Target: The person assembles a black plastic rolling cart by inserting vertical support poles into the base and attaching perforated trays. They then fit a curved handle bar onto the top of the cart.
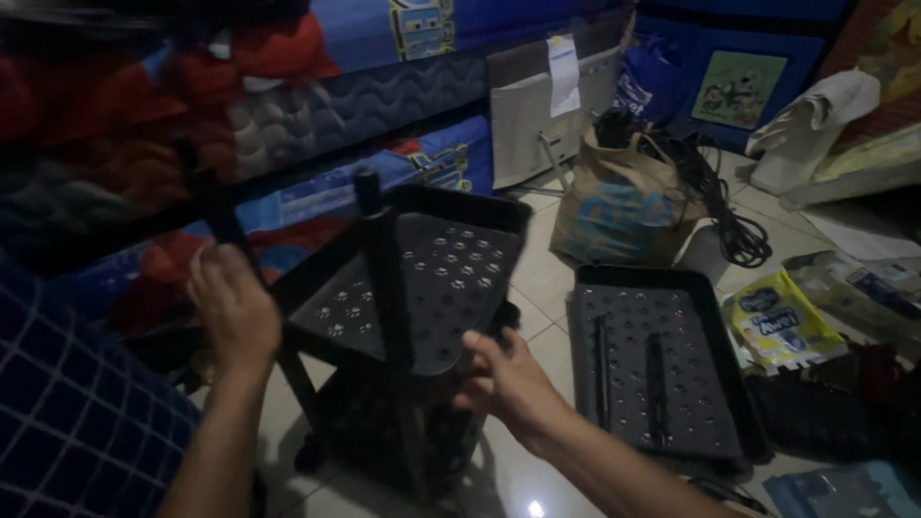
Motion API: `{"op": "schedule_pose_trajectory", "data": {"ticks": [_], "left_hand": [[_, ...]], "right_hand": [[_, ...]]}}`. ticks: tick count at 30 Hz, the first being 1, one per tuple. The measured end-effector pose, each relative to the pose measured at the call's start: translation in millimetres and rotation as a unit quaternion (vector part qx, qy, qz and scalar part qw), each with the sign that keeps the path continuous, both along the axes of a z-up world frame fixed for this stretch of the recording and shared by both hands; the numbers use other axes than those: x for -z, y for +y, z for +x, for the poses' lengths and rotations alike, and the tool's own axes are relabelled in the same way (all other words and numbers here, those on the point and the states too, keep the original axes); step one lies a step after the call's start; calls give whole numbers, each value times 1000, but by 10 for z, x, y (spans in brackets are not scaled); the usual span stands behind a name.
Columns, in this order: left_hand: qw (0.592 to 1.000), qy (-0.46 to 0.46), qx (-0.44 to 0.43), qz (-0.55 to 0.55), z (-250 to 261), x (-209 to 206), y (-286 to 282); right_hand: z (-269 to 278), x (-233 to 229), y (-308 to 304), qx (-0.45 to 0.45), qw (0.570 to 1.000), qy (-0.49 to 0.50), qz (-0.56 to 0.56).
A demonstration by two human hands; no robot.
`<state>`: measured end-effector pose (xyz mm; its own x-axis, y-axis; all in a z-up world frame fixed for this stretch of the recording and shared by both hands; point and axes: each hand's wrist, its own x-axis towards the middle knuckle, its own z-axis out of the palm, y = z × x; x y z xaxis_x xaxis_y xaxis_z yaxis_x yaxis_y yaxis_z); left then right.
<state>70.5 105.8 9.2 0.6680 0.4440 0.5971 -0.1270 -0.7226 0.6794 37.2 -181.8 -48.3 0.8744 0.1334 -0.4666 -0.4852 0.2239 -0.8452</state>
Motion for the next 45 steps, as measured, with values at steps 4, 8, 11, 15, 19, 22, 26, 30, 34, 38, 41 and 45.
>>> {"op": "schedule_pose_trajectory", "data": {"ticks": [4,8,11,15,19,22,26,30,34,38,41,45], "left_hand": [[994,-49,62,-74,-563,52,-573],[989,-20,145,-21,-941,227,-1225],[989,-50,136,13,-844,379,-1335],[989,-43,143,1,-613,591,-1062],[970,13,220,-106,-477,672,-344],[979,45,175,-93,-465,577,52],[961,112,-65,-243,-676,489,-190],[978,139,-40,-152,-778,655,-622],[990,125,44,-55,-458,767,-276],[952,252,31,-169,-290,918,40],[979,60,139,-138,-458,1086,-497],[912,147,235,-303,-886,1030,-1182]], "right_hand": [[63,53,15,60,945,-278,-162],[548,10,-414,56,741,-516,-425],[837,-16,-536,-34,625,-564,-538],[756,-12,-448,-66,605,-507,-610],[360,-75,-337,-98,582,-538,-601],[214,-172,-432,-159,575,-542,-591],[303,-282,-851,-150,556,-489,-655],[111,-291,-803,-134,566,-458,-672],[-270,-524,-480,-240,581,-348,-696],[-657,-604,-309,-382,613,-407,-559],[-559,-524,-500,-378,648,-458,-478],[-64,-427,-1106,-233,552,-574,-558]]}}
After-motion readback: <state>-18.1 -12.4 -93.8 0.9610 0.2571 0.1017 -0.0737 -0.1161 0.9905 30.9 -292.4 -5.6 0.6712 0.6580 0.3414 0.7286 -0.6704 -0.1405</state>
